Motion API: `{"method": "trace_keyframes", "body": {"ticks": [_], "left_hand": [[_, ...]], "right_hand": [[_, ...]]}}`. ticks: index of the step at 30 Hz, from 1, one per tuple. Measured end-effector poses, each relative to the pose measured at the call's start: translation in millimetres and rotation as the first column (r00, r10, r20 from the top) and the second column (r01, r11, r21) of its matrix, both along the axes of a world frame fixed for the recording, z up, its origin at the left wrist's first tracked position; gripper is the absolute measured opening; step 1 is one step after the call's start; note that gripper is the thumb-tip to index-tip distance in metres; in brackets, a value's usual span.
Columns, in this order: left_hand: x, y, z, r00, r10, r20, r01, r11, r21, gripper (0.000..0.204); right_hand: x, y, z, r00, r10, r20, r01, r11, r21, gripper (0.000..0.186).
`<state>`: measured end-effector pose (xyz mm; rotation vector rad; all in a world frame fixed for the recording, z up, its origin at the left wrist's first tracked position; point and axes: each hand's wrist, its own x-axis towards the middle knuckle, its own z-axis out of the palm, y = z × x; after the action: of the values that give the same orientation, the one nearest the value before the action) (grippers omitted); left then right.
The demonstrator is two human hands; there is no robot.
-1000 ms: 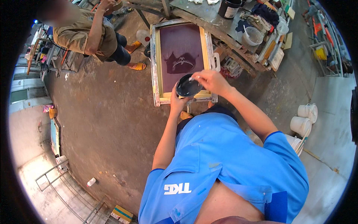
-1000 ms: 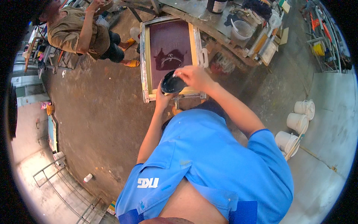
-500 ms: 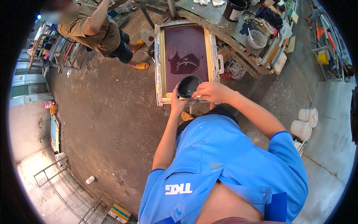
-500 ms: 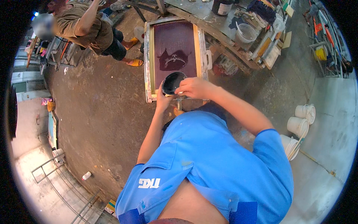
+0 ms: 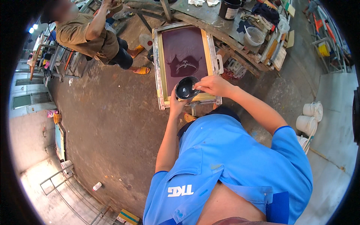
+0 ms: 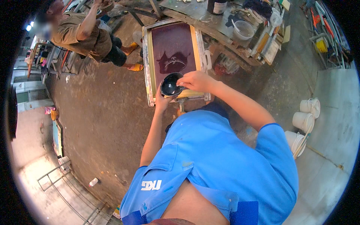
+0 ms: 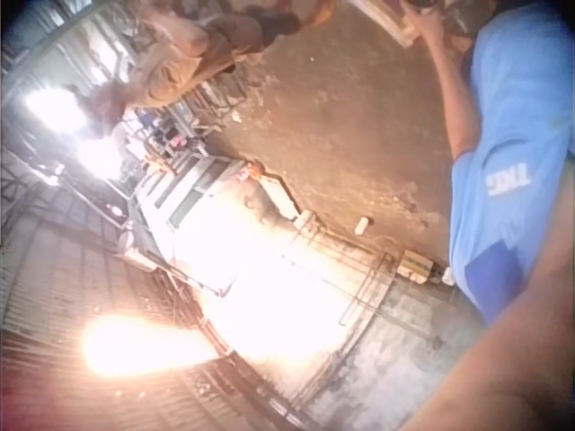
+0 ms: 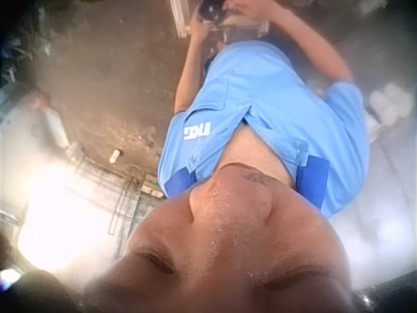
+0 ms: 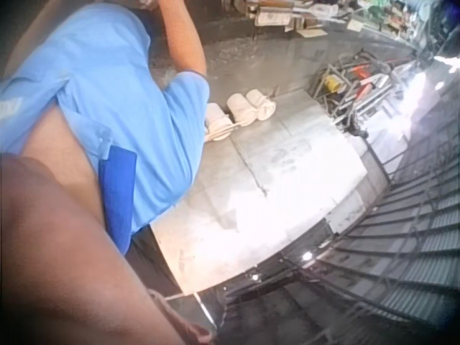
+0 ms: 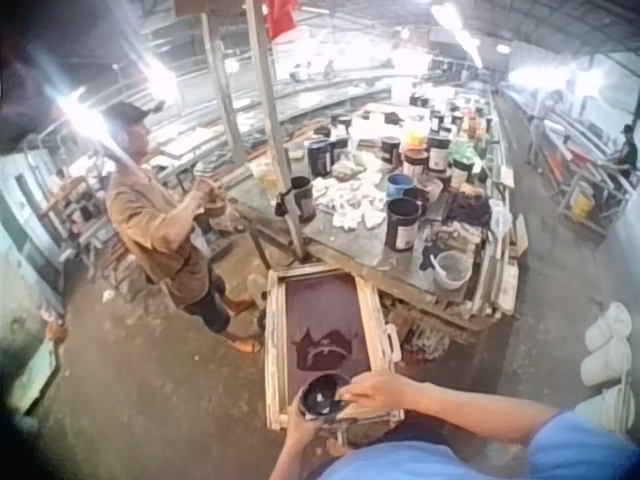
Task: The person uses a squeegee to pull dark ink across a screen printing frame placed over a garment on a conveyor. They then move to a prep station to pour more ink onto the screen and spread it evenly with the squeegee.
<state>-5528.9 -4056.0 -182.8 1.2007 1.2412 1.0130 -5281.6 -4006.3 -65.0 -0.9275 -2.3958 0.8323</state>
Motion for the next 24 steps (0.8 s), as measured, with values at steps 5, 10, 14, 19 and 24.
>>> {"method": "trace_keyframes", "body": {"ticks": [5,10,14,19,24], "left_hand": [[-3.9,-2.0,-5.2,0.992,0.017,-0.127,-0.004,0.995,0.099,0.092],[7.9,-0.1,17.7,0.899,0.021,-0.438,0.086,0.971,0.224,0.082],[15.4,3.3,20.9,0.846,0.029,-0.533,0.122,0.962,0.246,0.076],[-1.2,3.5,23.6,0.784,0.058,-0.618,0.111,0.966,0.232,0.071],[-22.1,5.6,38.8,0.728,0.091,-0.679,0.103,0.965,0.240,0.070]], "right_hand": [[1.5,3.3,-14.2,0.989,-0.136,-0.054,0.134,0.990,-0.039,0.018],[18.8,-14.4,-21.4,0.947,-0.289,-0.137,0.273,0.954,-0.125,0.017],[30.4,-23.9,-24.1,0.880,-0.426,-0.212,0.408,0.904,-0.125,0.017],[41.5,-37.8,-22.6,0.828,-0.522,-0.206,0.495,0.852,-0.167,0.017],[52.2,-43.4,-43.3,0.769,-0.578,-0.273,0.570,0.814,-0.116,0.018]]}}
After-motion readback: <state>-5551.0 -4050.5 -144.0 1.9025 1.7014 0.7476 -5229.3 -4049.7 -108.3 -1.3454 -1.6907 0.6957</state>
